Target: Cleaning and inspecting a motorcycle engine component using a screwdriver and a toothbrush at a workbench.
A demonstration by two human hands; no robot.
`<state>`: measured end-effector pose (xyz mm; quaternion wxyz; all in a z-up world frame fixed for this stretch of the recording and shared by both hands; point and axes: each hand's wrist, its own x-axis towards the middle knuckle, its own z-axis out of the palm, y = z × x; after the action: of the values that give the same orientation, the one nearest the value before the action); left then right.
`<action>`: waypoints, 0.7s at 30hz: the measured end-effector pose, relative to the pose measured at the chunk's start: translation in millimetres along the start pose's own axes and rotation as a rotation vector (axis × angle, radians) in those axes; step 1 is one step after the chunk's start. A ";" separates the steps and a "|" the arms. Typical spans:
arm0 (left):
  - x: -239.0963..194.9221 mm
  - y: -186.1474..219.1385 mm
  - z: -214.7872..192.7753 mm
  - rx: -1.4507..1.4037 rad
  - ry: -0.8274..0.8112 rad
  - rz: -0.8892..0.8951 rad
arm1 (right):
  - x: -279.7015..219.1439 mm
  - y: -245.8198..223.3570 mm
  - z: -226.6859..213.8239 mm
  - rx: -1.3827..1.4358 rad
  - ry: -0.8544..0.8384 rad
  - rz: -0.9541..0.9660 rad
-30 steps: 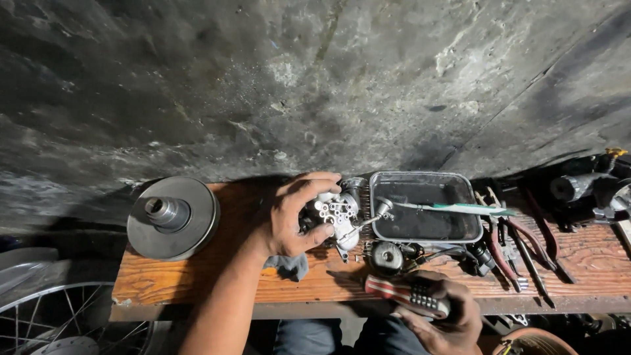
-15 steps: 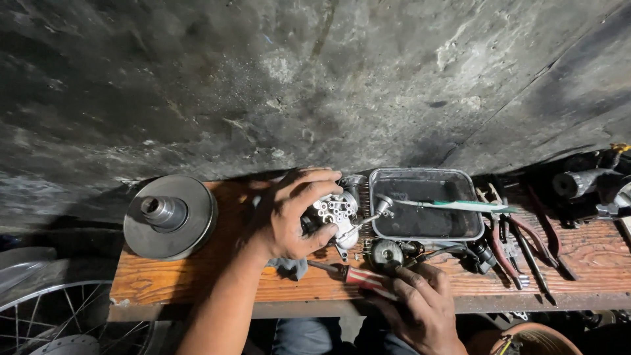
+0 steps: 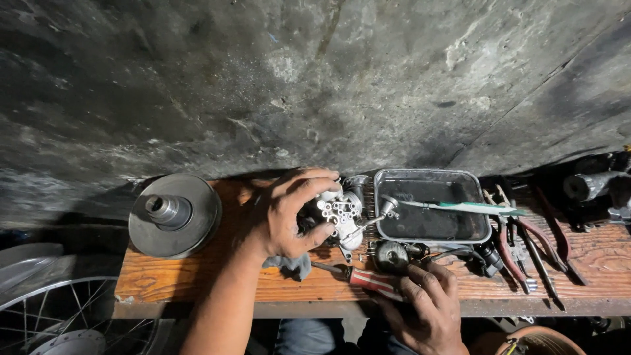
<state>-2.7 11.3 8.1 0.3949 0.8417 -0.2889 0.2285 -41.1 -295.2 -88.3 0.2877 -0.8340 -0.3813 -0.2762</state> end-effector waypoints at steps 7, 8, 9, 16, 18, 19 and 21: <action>-0.4 -4.6 6.5 -0.050 0.010 0.028 | 0.1 -6.6 -3.0 0.023 0.044 0.052; -0.4 -4.4 6.7 -0.052 0.013 0.029 | 2.3 -8.9 -4.3 0.017 0.042 0.071; -0.6 -4.1 7.0 -0.055 0.016 0.029 | 4.4 -11.3 -5.8 0.011 0.040 0.090; -0.6 -3.8 8.8 -0.057 0.012 0.012 | 7.3 -12.3 -7.6 0.021 0.051 0.060; -0.4 -4.3 8.7 -0.061 0.005 0.009 | 16.0 -17.5 -10.5 0.038 0.087 0.060; -0.4 -4.2 8.7 -0.060 0.005 0.009 | 13.3 -16.8 -8.8 0.038 0.088 0.060; -0.4 -4.0 9.3 -0.070 0.009 0.005 | 7.5 -15.3 -5.5 0.053 0.116 0.091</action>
<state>1.2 6.0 0.3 0.4248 0.8255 -0.2971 0.2231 -50.4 -287.1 -75.4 0.3435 -0.8251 -0.3331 -0.3003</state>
